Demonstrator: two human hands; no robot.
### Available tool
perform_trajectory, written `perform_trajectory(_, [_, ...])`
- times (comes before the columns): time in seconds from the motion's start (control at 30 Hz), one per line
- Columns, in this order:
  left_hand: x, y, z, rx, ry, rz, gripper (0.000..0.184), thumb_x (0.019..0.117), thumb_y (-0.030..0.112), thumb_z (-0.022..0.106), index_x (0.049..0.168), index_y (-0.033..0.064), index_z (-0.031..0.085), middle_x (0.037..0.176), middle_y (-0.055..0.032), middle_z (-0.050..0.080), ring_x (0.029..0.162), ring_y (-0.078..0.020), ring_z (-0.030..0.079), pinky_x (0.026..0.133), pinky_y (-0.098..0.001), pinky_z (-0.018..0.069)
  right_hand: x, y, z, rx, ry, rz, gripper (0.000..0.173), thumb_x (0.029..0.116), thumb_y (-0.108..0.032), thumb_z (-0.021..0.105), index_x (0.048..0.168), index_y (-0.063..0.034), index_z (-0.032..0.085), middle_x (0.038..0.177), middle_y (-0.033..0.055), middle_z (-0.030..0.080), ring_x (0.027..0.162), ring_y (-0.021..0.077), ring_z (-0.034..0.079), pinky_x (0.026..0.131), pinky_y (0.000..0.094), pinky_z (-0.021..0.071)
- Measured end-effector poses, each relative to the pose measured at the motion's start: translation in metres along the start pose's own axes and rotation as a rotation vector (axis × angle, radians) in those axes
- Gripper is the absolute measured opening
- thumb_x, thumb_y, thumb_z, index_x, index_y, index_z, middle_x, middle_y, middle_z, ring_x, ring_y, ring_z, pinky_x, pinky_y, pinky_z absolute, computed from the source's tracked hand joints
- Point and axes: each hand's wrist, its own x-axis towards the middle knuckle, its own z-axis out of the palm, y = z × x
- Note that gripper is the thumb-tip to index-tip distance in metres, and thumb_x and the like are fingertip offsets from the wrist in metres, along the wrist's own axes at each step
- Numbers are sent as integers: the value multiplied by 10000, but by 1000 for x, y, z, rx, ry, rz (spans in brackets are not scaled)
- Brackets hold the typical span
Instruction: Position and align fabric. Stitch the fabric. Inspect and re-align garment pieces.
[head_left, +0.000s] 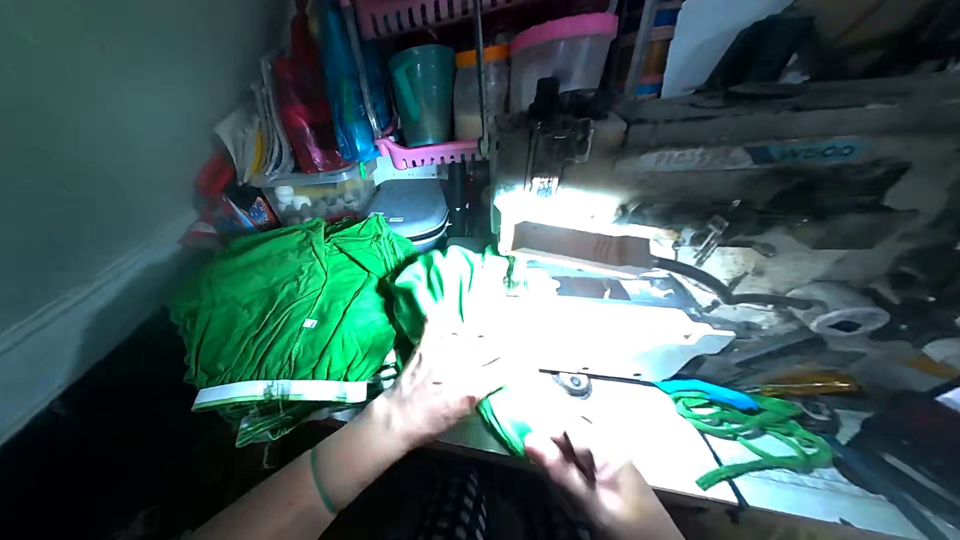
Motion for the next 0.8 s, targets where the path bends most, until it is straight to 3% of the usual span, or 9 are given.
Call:
perform_trajectory(0.13, [-12,-13,-17,130,30,-39,164,907,160,624,888,221,775,904,-17,729,919,-264,666,933,-587,422,-44,-1,-8,88,-11,-38,237,1033,-166,606,923,31,678,784,-2,625,706,-25,558,672,183,495])
perform_trajectory(0.23, [-2,-24,-29,214,25,-79,167,892,174,609,864,183,773,865,-61,708,912,-284,643,900,-539,401,-43,-1,-7,111,32,25,204,1030,-181,613,895,-35,657,729,-71,591,648,-48,531,616,171,471])
perform_trajectory(0.33, [13,-36,-33,258,31,-133,202,914,138,563,940,80,754,962,-111,710,947,-300,645,885,-536,404,-24,3,-1,145,66,57,149,1021,-161,611,884,-109,640,701,-141,570,608,-84,498,572,139,446])
perform_trajectory(0.43, [27,-46,-37,359,-81,-203,303,952,94,533,1208,78,693,1125,-98,709,928,-285,618,828,-499,388,-3,18,5,121,145,66,136,1013,-187,611,924,-102,669,710,-131,574,595,-85,485,557,119,435])
perform_trajectory(0.47, [30,-50,-36,383,-128,-225,324,951,87,548,1247,89,680,1170,-96,707,923,-287,625,810,-497,395,4,22,6,104,162,91,141,1003,-204,609,941,-96,674,696,-123,563,579,-75,477,547,122,428])
perform_trajectory(0.57, [36,-62,-29,356,-259,-314,337,931,131,606,1257,110,694,1277,-103,688,984,-304,657,842,-510,418,26,31,4,37,155,191,207,991,-296,581,986,-98,642,659,-106,502,532,-38,440,513,151,396])
perform_trajectory(0.67, [36,-65,-26,273,-322,-436,341,954,141,600,1288,118,663,1275,-75,696,1076,-290,668,939,-514,420,45,30,2,-7,172,190,263,976,-355,593,963,-99,649,661,-91,511,531,-17,461,517,166,416])
perform_trajectory(0.73, [27,-63,-26,216,-248,-449,348,926,113,647,1270,66,668,1187,-130,713,1011,-318,681,883,-530,449,54,33,-1,-11,159,188,275,974,-376,579,918,-111,629,652,-94,499,539,-15,459,527,174,411])
perform_trajectory(0.8, [18,-60,-27,164,-230,-495,380,852,73,720,1232,67,697,1220,-142,695,983,-332,690,846,-540,494,61,33,-5,-47,144,163,310,993,-390,564,898,-103,635,641,-70,510,542,10,482,537,198,434])
